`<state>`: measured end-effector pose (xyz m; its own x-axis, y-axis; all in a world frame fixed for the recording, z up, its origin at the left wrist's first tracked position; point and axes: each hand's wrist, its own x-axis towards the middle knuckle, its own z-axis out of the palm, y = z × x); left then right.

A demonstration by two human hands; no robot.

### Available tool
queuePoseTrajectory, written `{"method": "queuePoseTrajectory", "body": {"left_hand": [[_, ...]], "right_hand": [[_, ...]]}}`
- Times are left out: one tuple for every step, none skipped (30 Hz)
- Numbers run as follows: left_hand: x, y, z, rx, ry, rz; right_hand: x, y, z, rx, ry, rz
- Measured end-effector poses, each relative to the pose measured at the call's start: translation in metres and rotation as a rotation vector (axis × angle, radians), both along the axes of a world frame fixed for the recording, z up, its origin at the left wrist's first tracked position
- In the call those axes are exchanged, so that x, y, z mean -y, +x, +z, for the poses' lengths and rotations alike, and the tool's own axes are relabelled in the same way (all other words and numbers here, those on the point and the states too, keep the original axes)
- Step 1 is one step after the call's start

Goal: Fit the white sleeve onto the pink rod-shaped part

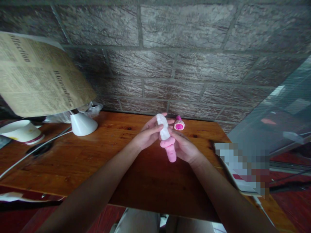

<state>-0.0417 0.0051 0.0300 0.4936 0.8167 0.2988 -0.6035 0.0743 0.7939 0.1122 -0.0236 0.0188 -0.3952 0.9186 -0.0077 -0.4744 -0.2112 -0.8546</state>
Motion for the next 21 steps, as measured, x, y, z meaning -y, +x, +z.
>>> {"method": "queuePoseTrajectory", "body": {"left_hand": [[0.001,0.0,0.0,-0.003,0.007,-0.003],[0.001,0.0,0.001,-0.006,0.012,-0.01],[0.002,0.0,0.001,-0.01,0.013,-0.018],[0.002,-0.001,0.001,-0.015,0.01,-0.024],[0.002,-0.001,0.001,-0.019,0.002,-0.025],[0.002,-0.001,0.001,-0.024,-0.01,-0.02],[0.002,0.0,0.001,-0.028,-0.024,-0.007],[0.001,0.0,0.001,-0.029,-0.039,0.013],[0.0,0.0,0.0,-0.029,-0.056,0.042],[-0.001,0.001,0.0,-0.028,-0.074,0.078],[-0.003,0.001,-0.001,-0.028,-0.093,0.123],[-0.004,0.002,-0.002,-0.031,-0.112,0.175],[-0.005,0.003,-0.002,-0.043,-0.129,0.227],[-0.006,0.004,-0.003,-0.063,-0.143,0.273],[-0.007,0.005,-0.004,-0.087,-0.15,0.311],[-0.007,0.006,-0.004,-0.109,-0.15,0.338],[-0.007,0.007,-0.005,-0.125,-0.145,0.356],[-0.006,0.009,-0.005,-0.134,-0.139,0.361],[-0.006,0.01,-0.005,-0.134,-0.134,0.357],[-0.005,0.011,-0.006,-0.128,-0.132,0.349],[-0.004,0.012,-0.006,-0.122,-0.133,0.334]], "right_hand": [[0.0,0.0,0.001,-0.001,-0.003,0.003],[0.001,0.0,0.002,-0.002,-0.008,0.003],[0.001,0.0,0.002,-0.002,-0.015,0.002],[0.002,0.0,0.003,-0.001,-0.021,-0.002],[0.002,-0.001,0.003,0.001,-0.025,-0.006],[0.002,-0.001,0.003,0.004,-0.025,-0.01],[0.002,-0.002,0.003,0.01,-0.021,-0.013],[0.001,-0.002,0.002,0.021,-0.008,-0.016],[0.0,-0.003,0.001,0.041,0.017,-0.021],[-0.001,-0.002,0.0,0.077,0.06,-0.031],[-0.003,-0.002,-0.001,0.128,0.116,-0.056],[-0.004,0.0,-0.001,0.193,0.183,-0.102],[-0.005,0.001,-0.001,0.262,0.249,-0.165],[-0.007,0.003,-0.001,0.325,0.306,-0.245],[-0.007,0.005,0.0,0.372,0.344,-0.322],[-0.008,0.007,0.001,0.403,0.366,-0.38],[-0.008,0.009,0.002,0.419,0.377,-0.415],[-0.008,0.009,0.003,0.425,0.38,-0.426],[-0.008,0.01,0.003,0.424,0.377,-0.42],[-0.008,0.009,0.003,0.417,0.369,-0.407],[-0.007,0.009,0.003,0.409,0.359,-0.39]]}}
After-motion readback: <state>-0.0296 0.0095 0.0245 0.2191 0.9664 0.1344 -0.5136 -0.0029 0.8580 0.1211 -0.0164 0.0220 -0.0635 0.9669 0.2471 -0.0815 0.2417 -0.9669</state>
